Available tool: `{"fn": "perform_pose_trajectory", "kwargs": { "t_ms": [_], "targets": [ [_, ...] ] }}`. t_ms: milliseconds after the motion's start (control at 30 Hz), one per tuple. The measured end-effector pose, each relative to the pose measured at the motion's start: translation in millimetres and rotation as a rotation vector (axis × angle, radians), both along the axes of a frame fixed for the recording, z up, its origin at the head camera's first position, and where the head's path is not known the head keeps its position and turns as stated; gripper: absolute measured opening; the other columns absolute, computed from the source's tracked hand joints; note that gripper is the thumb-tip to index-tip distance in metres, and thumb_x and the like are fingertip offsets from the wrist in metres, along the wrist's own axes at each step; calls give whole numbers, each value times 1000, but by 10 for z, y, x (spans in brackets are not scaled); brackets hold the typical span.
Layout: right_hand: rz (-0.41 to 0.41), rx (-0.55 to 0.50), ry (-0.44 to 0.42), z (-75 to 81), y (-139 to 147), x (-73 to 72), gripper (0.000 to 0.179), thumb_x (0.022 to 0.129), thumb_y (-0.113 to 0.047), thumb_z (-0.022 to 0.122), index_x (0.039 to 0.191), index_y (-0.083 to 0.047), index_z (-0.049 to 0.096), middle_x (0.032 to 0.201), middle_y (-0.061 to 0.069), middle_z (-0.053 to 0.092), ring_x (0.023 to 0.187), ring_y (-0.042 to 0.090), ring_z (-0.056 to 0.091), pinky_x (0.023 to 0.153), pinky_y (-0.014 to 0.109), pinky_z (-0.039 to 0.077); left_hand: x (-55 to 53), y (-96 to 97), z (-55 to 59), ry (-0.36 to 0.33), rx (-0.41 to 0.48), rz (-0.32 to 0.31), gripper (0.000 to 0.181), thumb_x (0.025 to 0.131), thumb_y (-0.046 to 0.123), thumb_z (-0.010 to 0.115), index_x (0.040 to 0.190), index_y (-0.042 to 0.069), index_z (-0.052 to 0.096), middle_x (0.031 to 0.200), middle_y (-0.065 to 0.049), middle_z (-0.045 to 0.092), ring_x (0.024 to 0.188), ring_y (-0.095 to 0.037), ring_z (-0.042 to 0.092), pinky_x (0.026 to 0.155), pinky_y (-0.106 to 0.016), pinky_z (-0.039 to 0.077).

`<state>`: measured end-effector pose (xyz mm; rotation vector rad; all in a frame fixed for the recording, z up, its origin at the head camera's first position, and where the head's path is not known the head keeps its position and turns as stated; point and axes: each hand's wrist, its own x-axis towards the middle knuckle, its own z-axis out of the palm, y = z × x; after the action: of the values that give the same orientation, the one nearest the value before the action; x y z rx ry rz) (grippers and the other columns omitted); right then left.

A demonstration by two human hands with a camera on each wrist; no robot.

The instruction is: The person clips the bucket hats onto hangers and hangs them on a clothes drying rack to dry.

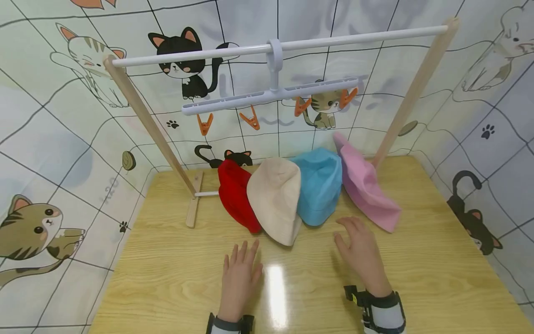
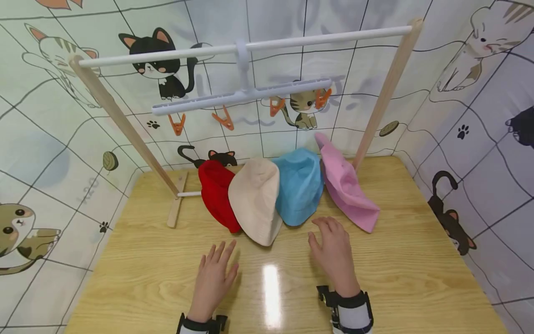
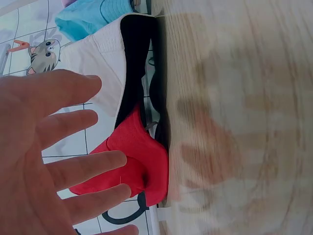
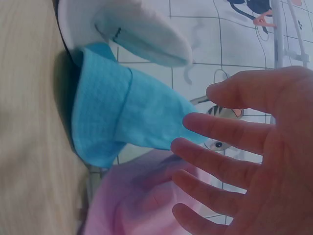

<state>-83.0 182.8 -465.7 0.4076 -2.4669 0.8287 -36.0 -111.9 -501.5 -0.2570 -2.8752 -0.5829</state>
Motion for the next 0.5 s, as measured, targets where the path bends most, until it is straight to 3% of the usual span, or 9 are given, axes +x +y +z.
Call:
{"fn": "perform_pose_trajectory", "kwargs": {
  "t_ms": [167, 333, 500],
  "targets": [
    [-16, -1, -12, 64, 96, -42, 26, 80, -1, 69, 104, 7, 64, 102, 23, 63, 95, 42, 59, 82, 53, 45, 6, 21, -18, 13, 16, -17, 53, 85, 18, 72, 135, 11, 56, 130, -22, 56, 120, -48, 48, 92, -67, 35],
    [-32, 3, -44, 105, 180, -53, 26, 80, 0, 69, 105, 8, 64, 103, 24, 63, 96, 42, 58, 82, 54, 44, 13, 64, -27, 60, 24, -45, 50, 82, 18, 74, 129, 9, 59, 125, -23, 59, 116, -48, 51, 90, -67, 37],
    [-39, 12, -42, 106, 291, -90, 30, 80, 1, 70, 108, 9, 62, 104, 27, 63, 96, 44, 59, 80, 55, 45, 22, 101, -24, 21, 22, -67, 47, 84, 17, 72, 128, 9, 60, 124, -21, 60, 117, -46, 51, 92, -66, 37]
  ]
}}
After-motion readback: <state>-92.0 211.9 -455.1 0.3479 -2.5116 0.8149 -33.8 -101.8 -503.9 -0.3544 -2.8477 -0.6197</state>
